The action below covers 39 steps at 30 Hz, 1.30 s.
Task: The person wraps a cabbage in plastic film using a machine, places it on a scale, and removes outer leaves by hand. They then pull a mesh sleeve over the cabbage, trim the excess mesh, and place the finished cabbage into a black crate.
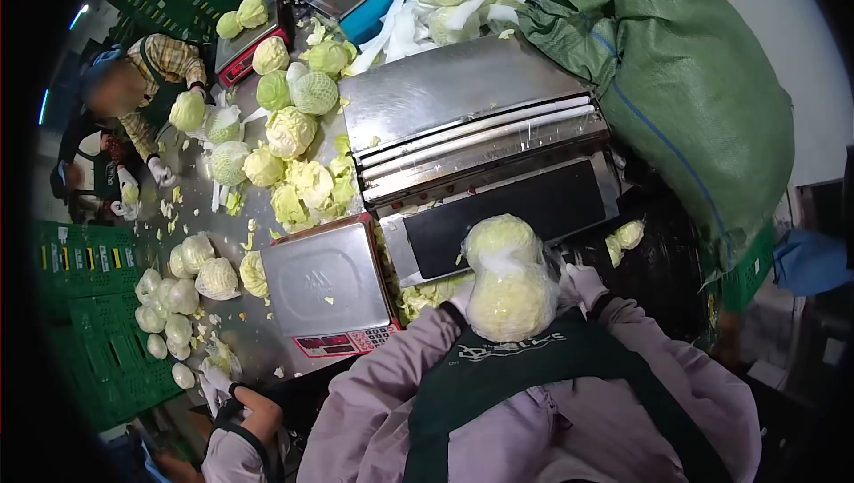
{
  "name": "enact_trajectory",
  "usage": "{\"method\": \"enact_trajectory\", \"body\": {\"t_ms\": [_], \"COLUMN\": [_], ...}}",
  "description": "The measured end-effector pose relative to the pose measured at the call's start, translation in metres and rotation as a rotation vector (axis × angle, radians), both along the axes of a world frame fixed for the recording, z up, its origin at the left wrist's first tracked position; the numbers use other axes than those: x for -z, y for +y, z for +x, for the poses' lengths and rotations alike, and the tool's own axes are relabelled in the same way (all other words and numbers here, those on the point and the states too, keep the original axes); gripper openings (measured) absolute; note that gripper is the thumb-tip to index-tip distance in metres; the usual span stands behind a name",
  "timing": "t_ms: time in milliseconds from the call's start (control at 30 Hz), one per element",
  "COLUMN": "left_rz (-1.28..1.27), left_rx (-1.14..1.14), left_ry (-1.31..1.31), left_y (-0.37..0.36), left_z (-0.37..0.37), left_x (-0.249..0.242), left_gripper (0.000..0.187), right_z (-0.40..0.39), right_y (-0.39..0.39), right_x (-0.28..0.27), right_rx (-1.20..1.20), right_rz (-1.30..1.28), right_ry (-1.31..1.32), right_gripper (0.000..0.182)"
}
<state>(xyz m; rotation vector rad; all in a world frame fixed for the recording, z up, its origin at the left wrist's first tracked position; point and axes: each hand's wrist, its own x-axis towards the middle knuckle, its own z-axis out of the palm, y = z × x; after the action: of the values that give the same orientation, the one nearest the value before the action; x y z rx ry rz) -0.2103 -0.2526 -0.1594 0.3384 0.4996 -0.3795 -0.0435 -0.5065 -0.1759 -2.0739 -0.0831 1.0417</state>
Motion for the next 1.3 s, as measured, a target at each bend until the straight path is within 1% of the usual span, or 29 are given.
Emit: {"method": "enact_trajectory", "body": {"t_ms": [33, 67, 133, 167, 200, 233, 267, 300, 333, 367, 400, 433, 500, 533, 567, 600, 667, 767, 833, 900, 967, 1033, 1067, 1100, 1133, 1167, 1200, 1233, 1300], "left_rz": [-0.191, -0.249, -0.204, -0.157, -0.058, 0.110, 0.311, 0.560, 0.816, 1.041, 1.188, 1.269, 1.219, 1.168, 1.107, 1.030, 0.845, 0.571, 0.416, 0.310, 0.232, 0.193, 0.217, 0.307, 0.400, 0.312, 0.137, 0.028, 0.110], "left_rx": [-0.047, -0.088, -0.103, -0.086, -0.064, -0.027, 0.024, 0.081, 0.143, 0.193, 0.246, 0.300, 0.535, 0.636, 0.712, 0.782, 0.891, 0.970, 0.980, 0.975, 0.972, 0.987, 0.977, 0.984, 0.966, 0.847, 0.817, 0.697, 0.554], "left_ry": [-0.121, -0.138, -0.178, -0.213, -0.268, -0.343, -0.438, -0.561, -0.710, -0.866, -1.004, -1.121, -1.129, -1.092, -1.023, -0.933, -0.725, -0.421, -0.256, -0.133, -0.036, 0.005, 0.034, 0.055, 0.089, 0.089, -0.134, -0.192, -0.165], "left_y": [-0.011, -0.026, -0.038, -0.041, -0.037, -0.027, -0.014, 0.005, 0.023, 0.038, 0.048, 0.053, 0.050, 0.044, 0.039, 0.037, 0.035, 0.041, 0.046, 0.048, 0.050, 0.051, 0.053, 0.060, 0.058, 0.066, 0.084, 0.097, 0.107], "left_z": [0.003, 0.021, 0.048, 0.058, 0.067, 0.074, 0.082, 0.087, 0.092, 0.097, 0.101, 0.107, 0.117, 0.119, 0.121, 0.122, 0.124, 0.122, 0.121, 0.121, 0.120, 0.123, 0.124, 0.118, 0.125, 0.121, 0.120, 0.108, 0.092], "left_x": [0.047, 0.033, 0.004, -0.011, -0.025, -0.042, -0.062, -0.085, -0.110, -0.133, -0.151, -0.168, -0.184, -0.190, -0.193, -0.196, -0.201, -0.207, -0.205, -0.202, -0.200, -0.200, -0.207, -0.219, -0.239, -0.249, -0.244, -0.228, -0.246], "left_gripper": [0.042, 0.043, 0.044, 0.045, 0.046, 0.047, 0.047, 0.048, 0.049, 0.050, 0.051, 0.051, 0.052, 0.052, 0.052, 0.052, 0.052, 0.053, 0.053, 0.053, 0.054, 0.054, 0.054, 0.053, 0.052, 0.057, 0.061, 0.064, 0.078], "right_z": [-0.001, 0.002, 0.014, 0.029, 0.045, 0.050, 0.064, 0.072, 0.074, 0.063, 0.053, 0.059, 0.039, 0.024, 0.011, 0.018, 0.049, 0.096, 0.104, 0.077, 0.049, 0.027, 0.067, 0.059, 0.068, 0.078, 0.081, 0.074, 0.081], "right_y": [0.003, 0.001, -0.007, -0.018, -0.025, 0.011, 0.015, 0.019, 0.021, 0.033, 0.039, 0.034, 0.058, 0.085, 0.096, 0.107, 0.132, 0.159, 0.166, 0.159, 0.179, 0.167, 0.147, 0.146, 0.157, 0.141, 0.125, 0.103, 0.081], "right_x": [-0.001, -0.003, -0.008, -0.017, -0.023, -0.125, -0.163, -0.211, -0.260, -0.303, -0.342, -0.366, -0.383, -0.371, -0.373, -0.370, -0.353, -0.307, -0.244, -0.203, -0.098, -0.089, -0.141, -0.126, -0.102, -0.145, -0.169, -0.117, -0.134], "right_rx": [-0.100, -0.088, -0.440, -0.280, -0.102, 0.386, 0.472, 0.489, 0.474, 0.392, 0.201, -0.377, -0.844, -0.867, -1.055, -1.023, -0.861, -0.651, -0.536, -0.812, -1.402, -1.243, -1.478, -1.489, -1.488, -1.463, -1.476, -0.943, -0.176], "right_rz": [-0.041, -0.049, -0.241, -0.128, -0.139, 0.226, 0.410, 0.395, 0.541, 0.513, 0.568, 0.727, 0.990, 1.268, 1.032, 0.985, 0.811, 0.632, 0.537, 0.353, 0.575, 0.146, 0.658, 0.519, 0.931, 0.812, 0.431, 0.489, 0.364], "right_ry": [-0.223, -0.228, -1.125, -1.002, -1.080, -0.600, -0.629, -0.721, -0.711, -0.943, -1.096, -1.179, -1.198, -1.265, -1.317, -1.369, -1.313, -1.176, -1.032, -0.866, -1.096, -0.721, -0.469, -0.283, -0.141, 0.154, 0.001, 0.587, 1.290], "right_gripper": [0.031, 0.031, 0.026, 0.011, 0.012, 0.021, 0.026, 0.023, 0.025, 0.027, 0.025, 0.024, 0.018, 0.018, 0.019, 0.019, 0.020, 0.021, 0.025, 0.031, 0.031, 0.031, 0.033, 0.035, 0.034, 0.035, 0.034, 0.029, 0.025]}}
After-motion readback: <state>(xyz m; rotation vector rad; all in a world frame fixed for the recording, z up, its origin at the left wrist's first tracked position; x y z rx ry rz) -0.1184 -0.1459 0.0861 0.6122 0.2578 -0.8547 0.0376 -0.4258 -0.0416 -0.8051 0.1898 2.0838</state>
